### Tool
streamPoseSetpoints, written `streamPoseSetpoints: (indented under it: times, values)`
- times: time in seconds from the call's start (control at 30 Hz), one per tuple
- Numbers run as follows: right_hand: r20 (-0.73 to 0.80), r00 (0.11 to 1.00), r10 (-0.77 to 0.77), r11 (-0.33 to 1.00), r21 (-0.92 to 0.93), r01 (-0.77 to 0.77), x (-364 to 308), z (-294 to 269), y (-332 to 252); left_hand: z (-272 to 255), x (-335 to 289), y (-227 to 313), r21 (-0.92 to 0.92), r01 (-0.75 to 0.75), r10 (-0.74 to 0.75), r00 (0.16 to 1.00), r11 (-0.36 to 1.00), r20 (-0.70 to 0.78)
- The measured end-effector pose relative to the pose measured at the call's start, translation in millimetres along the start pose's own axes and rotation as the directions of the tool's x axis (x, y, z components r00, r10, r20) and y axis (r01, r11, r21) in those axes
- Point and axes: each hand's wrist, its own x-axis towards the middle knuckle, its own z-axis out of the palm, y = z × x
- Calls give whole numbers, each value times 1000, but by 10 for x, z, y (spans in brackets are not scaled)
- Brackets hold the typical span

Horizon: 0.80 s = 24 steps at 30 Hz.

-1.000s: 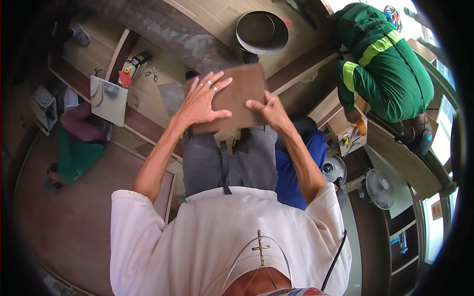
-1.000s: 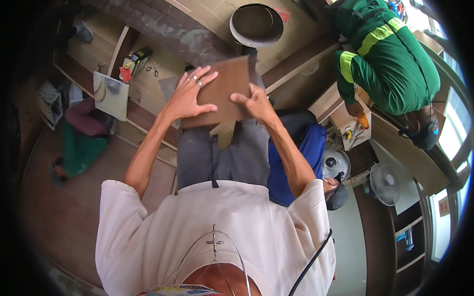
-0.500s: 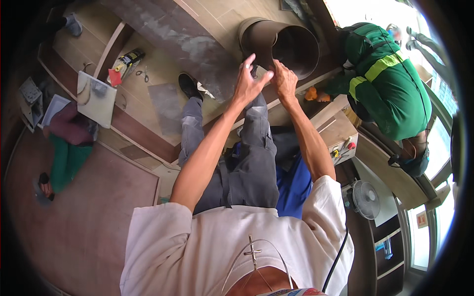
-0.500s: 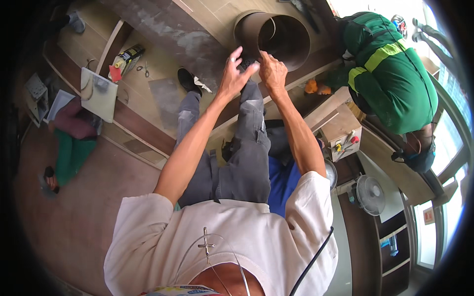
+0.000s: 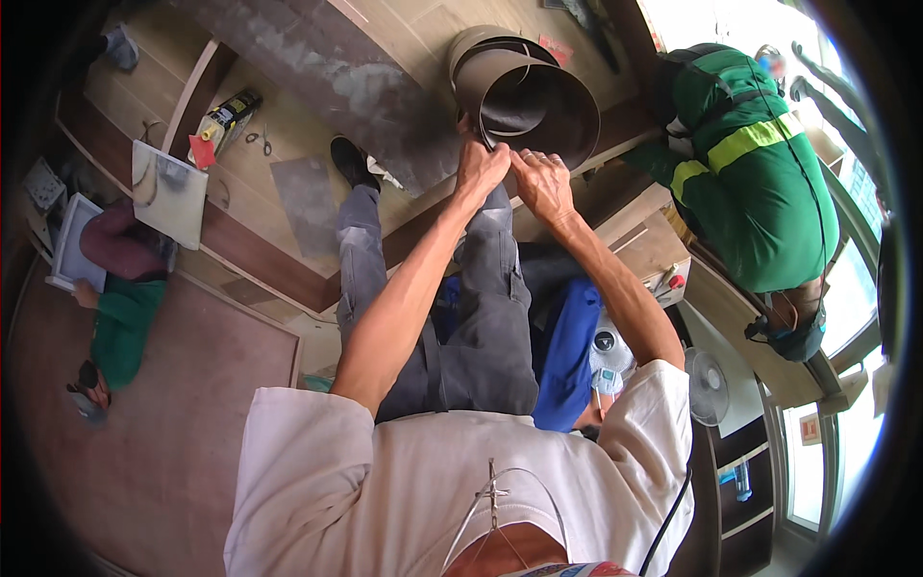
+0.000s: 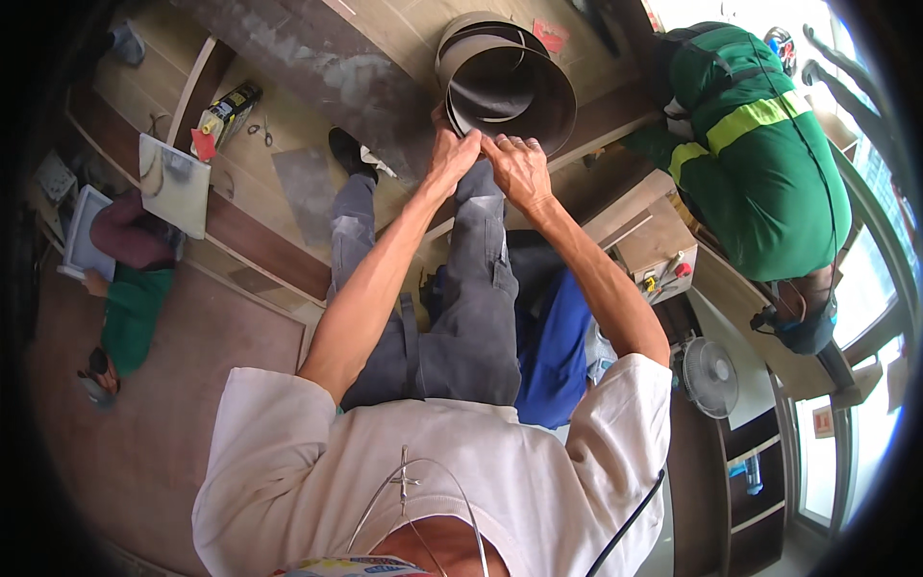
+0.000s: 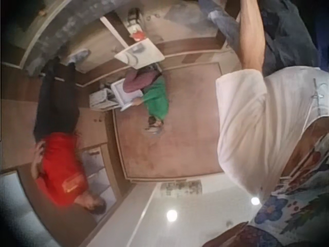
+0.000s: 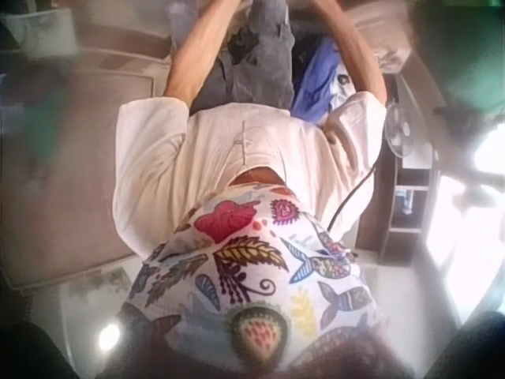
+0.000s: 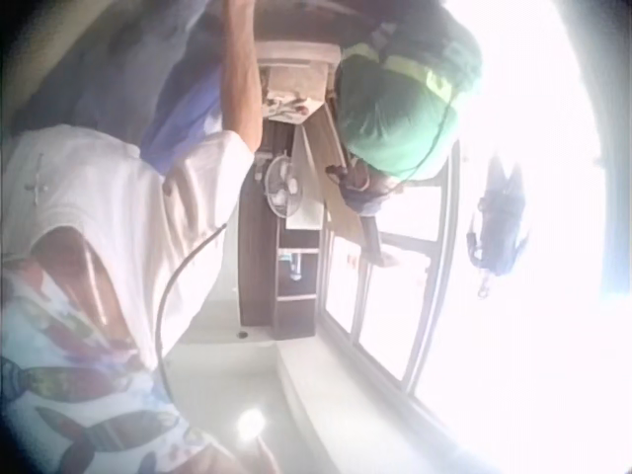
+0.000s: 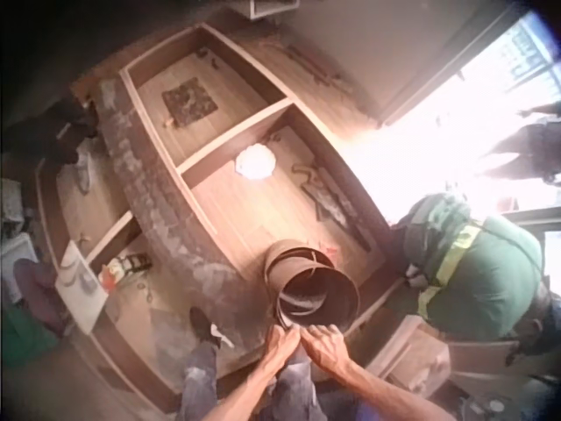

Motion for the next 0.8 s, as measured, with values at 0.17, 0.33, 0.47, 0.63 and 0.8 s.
streamPoseSetpoints:
  times: [0.17, 0.33, 0.47, 0.63, 0.8]
  values:
    - [116, 988, -99, 995, 37, 95, 360, -126, 187, -18, 336, 172, -8, 134, -134, 991, 991, 9]
    - [213, 968, -129, 991, -14, 135, 858, -230, 236, -181, 756, 336, -96, 196, -183, 975, 976, 126]
    - [216, 973, -86, 994, -52, 99, 879, -78, 257, -145, 873, 183, -64, 155, -150, 986, 986, 76]
    - [214, 965, -151, 977, -115, 179, 923, 66, 170, -295, 792, 148, -77, 145, -141, 989, 987, 49]
    - [258, 962, -88, 988, -100, 117, 1047, 54, -123, -615, 873, 224, -117, 253, -241, 965, 961, 102]
